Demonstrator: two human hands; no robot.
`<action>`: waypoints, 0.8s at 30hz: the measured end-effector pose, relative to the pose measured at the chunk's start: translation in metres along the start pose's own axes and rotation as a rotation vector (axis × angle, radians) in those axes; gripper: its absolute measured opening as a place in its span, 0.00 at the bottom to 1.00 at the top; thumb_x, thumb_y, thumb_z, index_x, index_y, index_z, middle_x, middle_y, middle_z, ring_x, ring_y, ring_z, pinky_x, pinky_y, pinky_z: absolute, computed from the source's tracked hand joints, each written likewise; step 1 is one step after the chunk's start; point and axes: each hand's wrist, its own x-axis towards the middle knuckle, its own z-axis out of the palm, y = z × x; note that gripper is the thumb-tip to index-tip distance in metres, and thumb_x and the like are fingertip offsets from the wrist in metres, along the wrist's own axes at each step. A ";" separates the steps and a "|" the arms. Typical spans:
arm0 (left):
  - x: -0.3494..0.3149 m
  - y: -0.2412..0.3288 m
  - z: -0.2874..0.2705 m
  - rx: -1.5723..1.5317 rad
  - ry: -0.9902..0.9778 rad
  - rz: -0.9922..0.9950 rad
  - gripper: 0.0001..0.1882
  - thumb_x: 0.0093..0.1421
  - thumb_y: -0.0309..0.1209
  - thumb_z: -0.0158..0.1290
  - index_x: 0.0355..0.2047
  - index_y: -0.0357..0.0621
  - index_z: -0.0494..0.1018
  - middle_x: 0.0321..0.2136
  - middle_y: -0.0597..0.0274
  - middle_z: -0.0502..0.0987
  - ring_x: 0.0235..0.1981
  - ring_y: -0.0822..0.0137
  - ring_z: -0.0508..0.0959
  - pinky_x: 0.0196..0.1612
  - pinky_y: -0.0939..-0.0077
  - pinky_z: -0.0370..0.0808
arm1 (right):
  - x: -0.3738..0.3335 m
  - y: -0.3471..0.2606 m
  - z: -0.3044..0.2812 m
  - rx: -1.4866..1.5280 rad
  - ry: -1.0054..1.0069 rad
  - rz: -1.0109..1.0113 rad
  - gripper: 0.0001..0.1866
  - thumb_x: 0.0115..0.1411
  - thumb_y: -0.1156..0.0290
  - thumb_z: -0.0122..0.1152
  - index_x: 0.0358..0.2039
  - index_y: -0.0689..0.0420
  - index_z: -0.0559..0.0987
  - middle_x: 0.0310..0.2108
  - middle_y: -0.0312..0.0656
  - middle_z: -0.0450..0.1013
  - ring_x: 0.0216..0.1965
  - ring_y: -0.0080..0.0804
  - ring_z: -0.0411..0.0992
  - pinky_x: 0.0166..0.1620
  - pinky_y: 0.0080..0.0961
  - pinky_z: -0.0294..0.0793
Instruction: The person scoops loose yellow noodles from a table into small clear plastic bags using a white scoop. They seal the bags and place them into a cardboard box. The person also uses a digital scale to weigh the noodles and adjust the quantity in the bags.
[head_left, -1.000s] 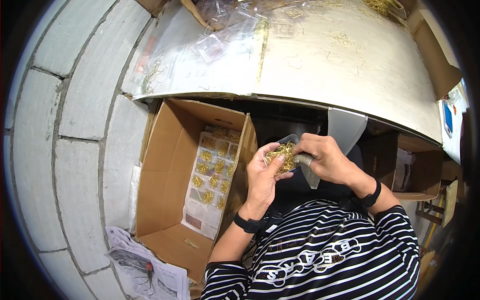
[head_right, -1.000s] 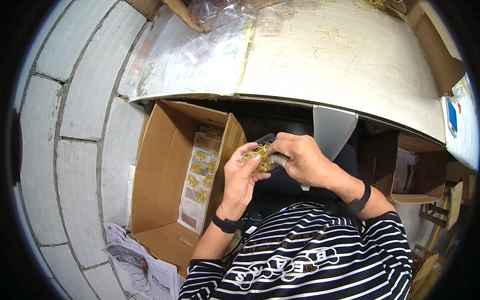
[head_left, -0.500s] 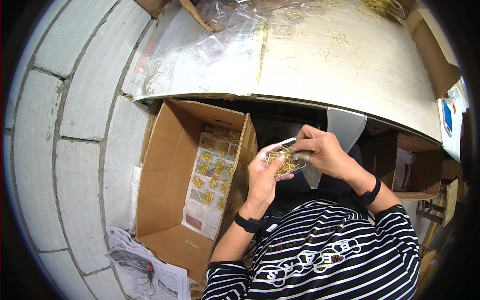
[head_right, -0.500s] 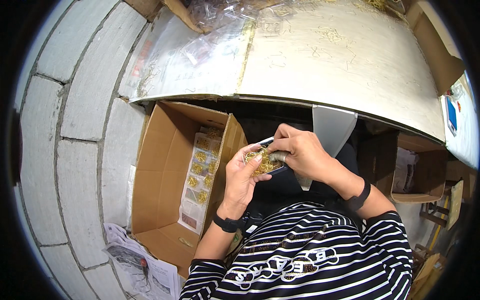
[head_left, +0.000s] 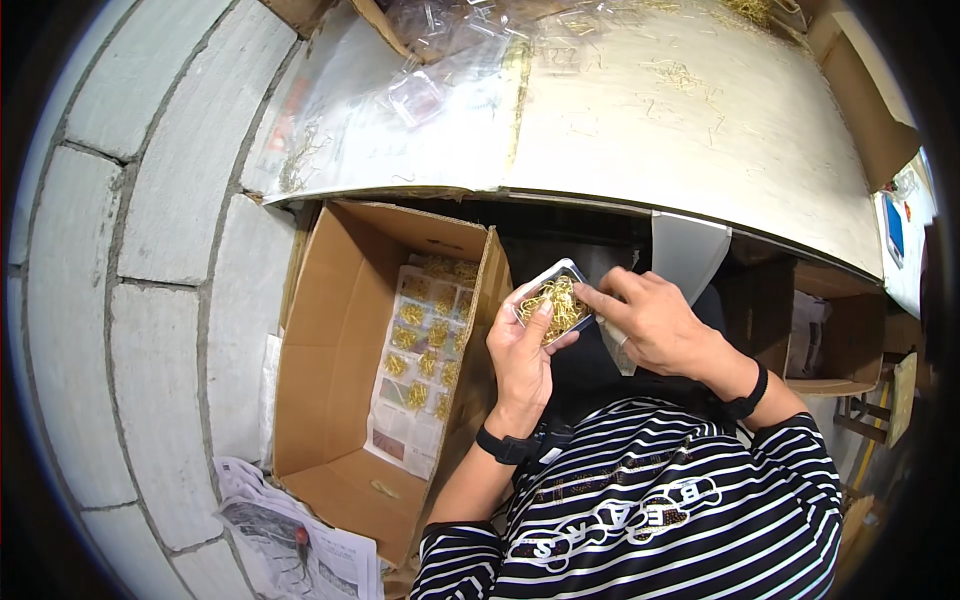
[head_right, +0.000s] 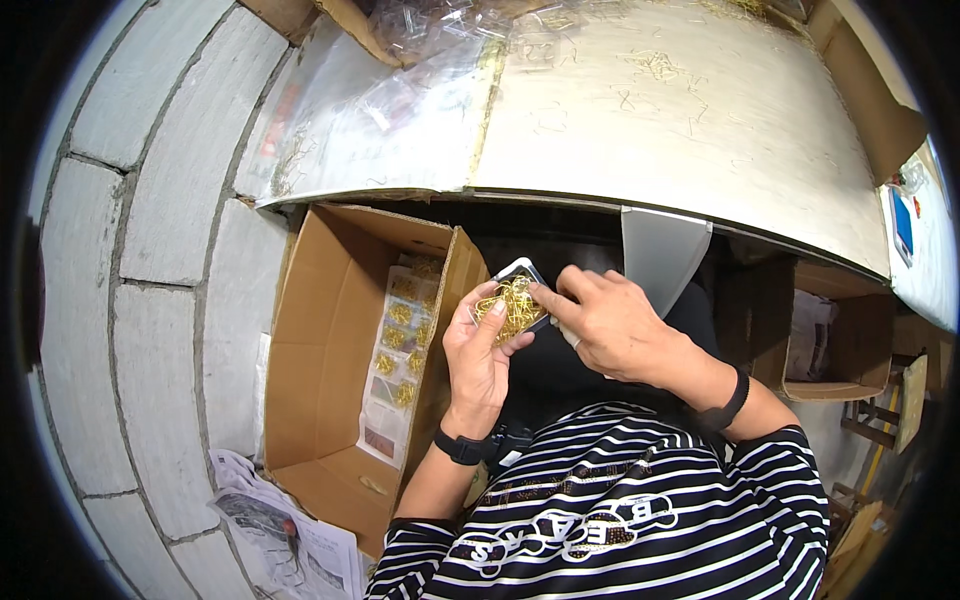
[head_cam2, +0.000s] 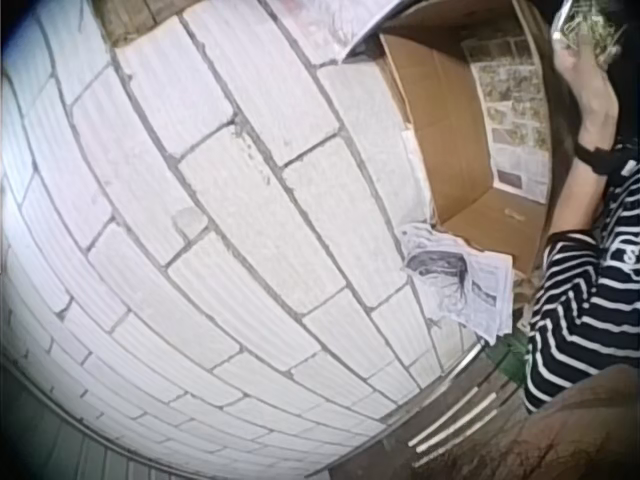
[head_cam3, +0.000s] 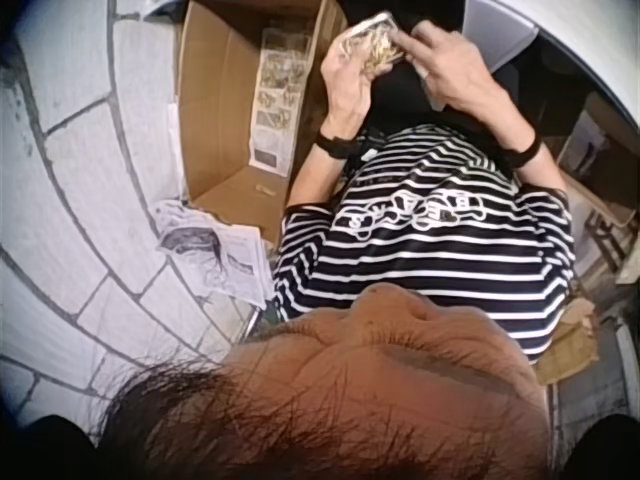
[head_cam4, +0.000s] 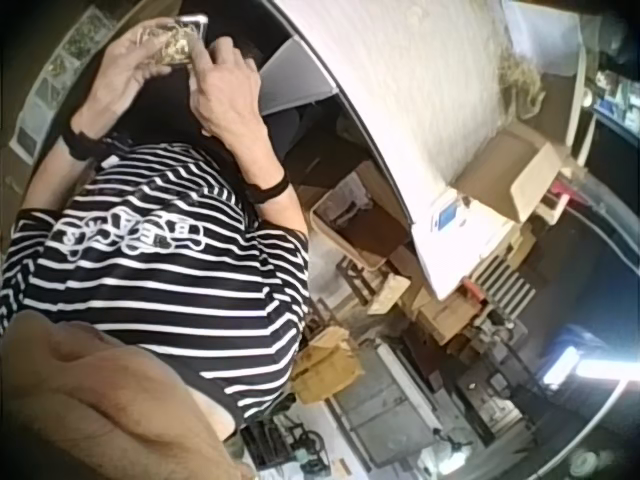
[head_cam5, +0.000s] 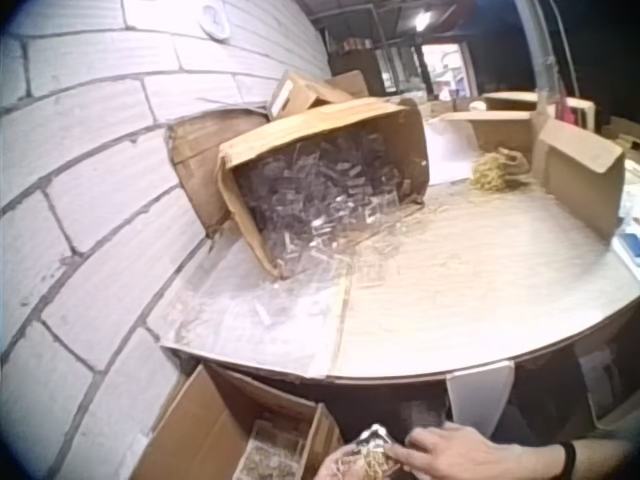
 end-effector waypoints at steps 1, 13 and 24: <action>0.000 -0.002 -0.001 0.009 -0.003 -0.009 0.15 0.61 0.25 0.50 0.49 0.38 0.64 0.40 0.53 0.75 0.37 0.66 0.79 0.31 0.75 0.83 | -0.001 0.001 0.003 -0.045 -0.038 -0.009 0.27 0.49 0.76 0.57 0.53 0.57 0.70 0.34 0.42 0.67 0.31 0.39 0.70 0.34 0.33 0.70; -0.001 0.004 0.000 -0.003 -0.031 -0.001 0.16 0.62 0.26 0.49 0.50 0.38 0.63 0.41 0.54 0.74 0.39 0.66 0.79 0.34 0.74 0.83 | -0.004 0.003 0.004 0.161 0.094 0.049 0.35 0.42 0.87 0.51 0.55 0.56 0.68 0.39 0.45 0.68 0.34 0.46 0.71 0.36 0.37 0.72; -0.003 0.010 0.002 -0.078 -0.056 0.019 0.15 0.67 0.35 0.43 0.49 0.39 0.66 0.42 0.57 0.74 0.40 0.65 0.79 0.33 0.71 0.83 | -0.003 0.000 -0.003 0.073 0.191 0.065 0.35 0.42 0.84 0.54 0.56 0.57 0.66 0.34 0.45 0.71 0.34 0.47 0.71 0.37 0.38 0.71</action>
